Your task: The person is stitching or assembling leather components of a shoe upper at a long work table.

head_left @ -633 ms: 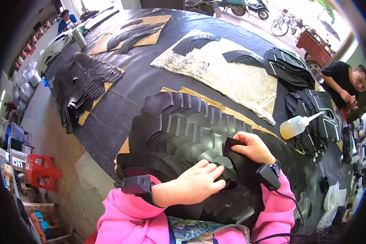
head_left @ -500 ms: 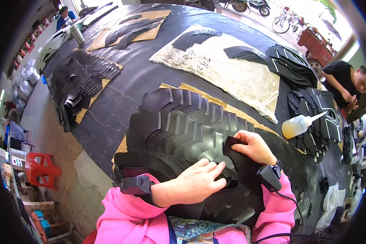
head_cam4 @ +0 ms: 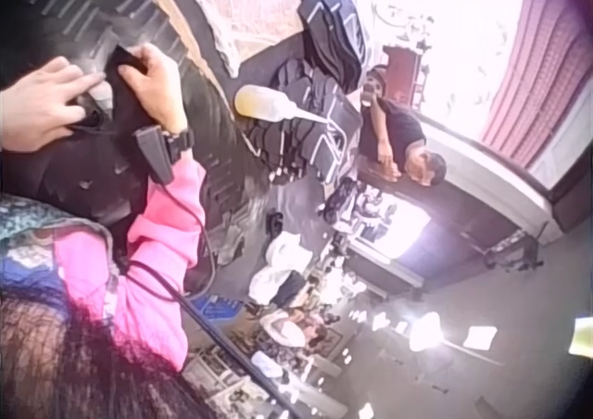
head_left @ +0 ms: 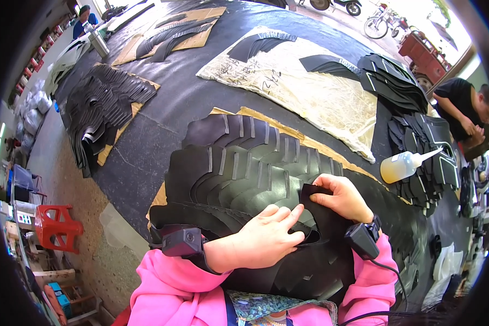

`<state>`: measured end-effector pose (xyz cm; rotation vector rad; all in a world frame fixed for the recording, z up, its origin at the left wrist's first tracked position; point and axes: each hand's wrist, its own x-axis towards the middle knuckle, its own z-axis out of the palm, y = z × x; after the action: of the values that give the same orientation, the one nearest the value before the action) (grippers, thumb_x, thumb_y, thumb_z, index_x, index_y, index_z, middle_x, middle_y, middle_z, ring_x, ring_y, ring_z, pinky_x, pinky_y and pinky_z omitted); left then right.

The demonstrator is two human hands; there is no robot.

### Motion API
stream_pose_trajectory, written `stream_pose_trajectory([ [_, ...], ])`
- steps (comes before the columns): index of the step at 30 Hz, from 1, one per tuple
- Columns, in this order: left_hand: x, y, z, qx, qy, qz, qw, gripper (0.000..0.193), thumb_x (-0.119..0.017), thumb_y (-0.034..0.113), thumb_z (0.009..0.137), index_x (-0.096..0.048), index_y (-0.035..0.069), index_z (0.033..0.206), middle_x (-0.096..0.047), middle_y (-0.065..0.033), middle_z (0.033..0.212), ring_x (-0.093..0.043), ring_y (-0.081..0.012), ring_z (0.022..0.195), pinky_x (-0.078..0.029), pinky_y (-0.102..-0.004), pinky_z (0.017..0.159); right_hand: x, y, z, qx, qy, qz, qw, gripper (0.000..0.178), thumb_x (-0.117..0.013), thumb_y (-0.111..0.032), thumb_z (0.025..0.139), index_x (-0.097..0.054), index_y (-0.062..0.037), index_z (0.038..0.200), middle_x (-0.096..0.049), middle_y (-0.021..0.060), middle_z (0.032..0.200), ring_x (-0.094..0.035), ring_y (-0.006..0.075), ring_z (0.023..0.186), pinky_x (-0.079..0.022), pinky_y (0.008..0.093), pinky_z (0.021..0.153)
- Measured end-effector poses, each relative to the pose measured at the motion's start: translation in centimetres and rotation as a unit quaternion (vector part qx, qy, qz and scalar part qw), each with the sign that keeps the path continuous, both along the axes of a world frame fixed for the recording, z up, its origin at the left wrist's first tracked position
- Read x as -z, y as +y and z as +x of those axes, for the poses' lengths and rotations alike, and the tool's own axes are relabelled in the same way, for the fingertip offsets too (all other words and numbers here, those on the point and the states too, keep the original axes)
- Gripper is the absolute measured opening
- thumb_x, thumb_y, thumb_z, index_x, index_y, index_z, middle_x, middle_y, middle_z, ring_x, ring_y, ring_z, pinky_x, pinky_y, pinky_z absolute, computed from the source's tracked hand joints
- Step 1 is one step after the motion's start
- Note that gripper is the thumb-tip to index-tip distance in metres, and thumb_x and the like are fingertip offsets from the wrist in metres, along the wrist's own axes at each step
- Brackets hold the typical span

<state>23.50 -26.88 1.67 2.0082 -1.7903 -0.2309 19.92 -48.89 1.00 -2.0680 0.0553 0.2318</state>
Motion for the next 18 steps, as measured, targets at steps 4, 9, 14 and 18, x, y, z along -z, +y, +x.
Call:
stream_pose_trajectory([
  [4, -0.2, -0.2, 0.3, -0.003, 0.008, 0.006, 1.0, 0.021, -0.062, 0.026, 0.074, -0.055, 0.01, 0.086, -0.043, -0.0231, 0.123, -0.047, -0.0251, 0.095, -0.034, -0.0345, 0.081, 0.3, 0.5, 0.0, 0.028, -0.065, -0.103, 0.992, 0.016, -0.065, -0.012, 0.074, -0.056, -0.0006, 0.08, -0.057, 0.0105, 0.07, -0.055, 0.0212, 0.064, -0.044, 0.0304, 0.06],
  [9, 0.1, -0.2, 0.4, 0.003, 0.018, -0.006, 1.0, 0.021, -0.063, 0.026, 0.074, -0.054, 0.01, 0.083, -0.044, -0.0235, 0.122, -0.048, -0.0251, 0.094, -0.034, -0.0349, 0.08, 1.0, 1.0, 0.1, 0.036, -0.175, -0.189, 0.966, 0.015, -0.064, -0.015, 0.074, -0.055, -0.0022, 0.075, -0.056, 0.0111, 0.07, -0.056, 0.0274, 0.065, -0.044, 0.0335, 0.057],
  [14, 0.3, -0.1, 0.5, 0.001, 0.027, -0.022, 0.999, 0.021, -0.063, 0.025, 0.073, -0.054, 0.01, 0.083, -0.044, -0.0233, 0.122, -0.047, -0.0252, 0.093, -0.034, -0.0347, 0.08, 1.3, 1.2, 0.1, 0.031, -0.173, -0.2, 0.964, 0.015, -0.064, -0.015, 0.074, -0.055, -0.0026, 0.074, -0.055, 0.0108, 0.071, -0.056, 0.028, 0.065, -0.044, 0.0338, 0.057],
  [18, 0.4, 0.0, 0.5, 0.003, 0.031, -0.025, 0.999, 0.021, -0.063, 0.025, 0.072, -0.054, 0.01, 0.083, -0.044, -0.0232, 0.122, -0.047, -0.0252, 0.093, -0.034, -0.0349, 0.08, 1.2, 1.2, 0.0, 0.036, -0.179, -0.2, 0.962, 0.015, -0.063, -0.015, 0.075, -0.055, -0.0027, 0.074, -0.055, 0.0106, 0.07, -0.055, 0.0279, 0.064, -0.044, 0.0341, 0.056],
])
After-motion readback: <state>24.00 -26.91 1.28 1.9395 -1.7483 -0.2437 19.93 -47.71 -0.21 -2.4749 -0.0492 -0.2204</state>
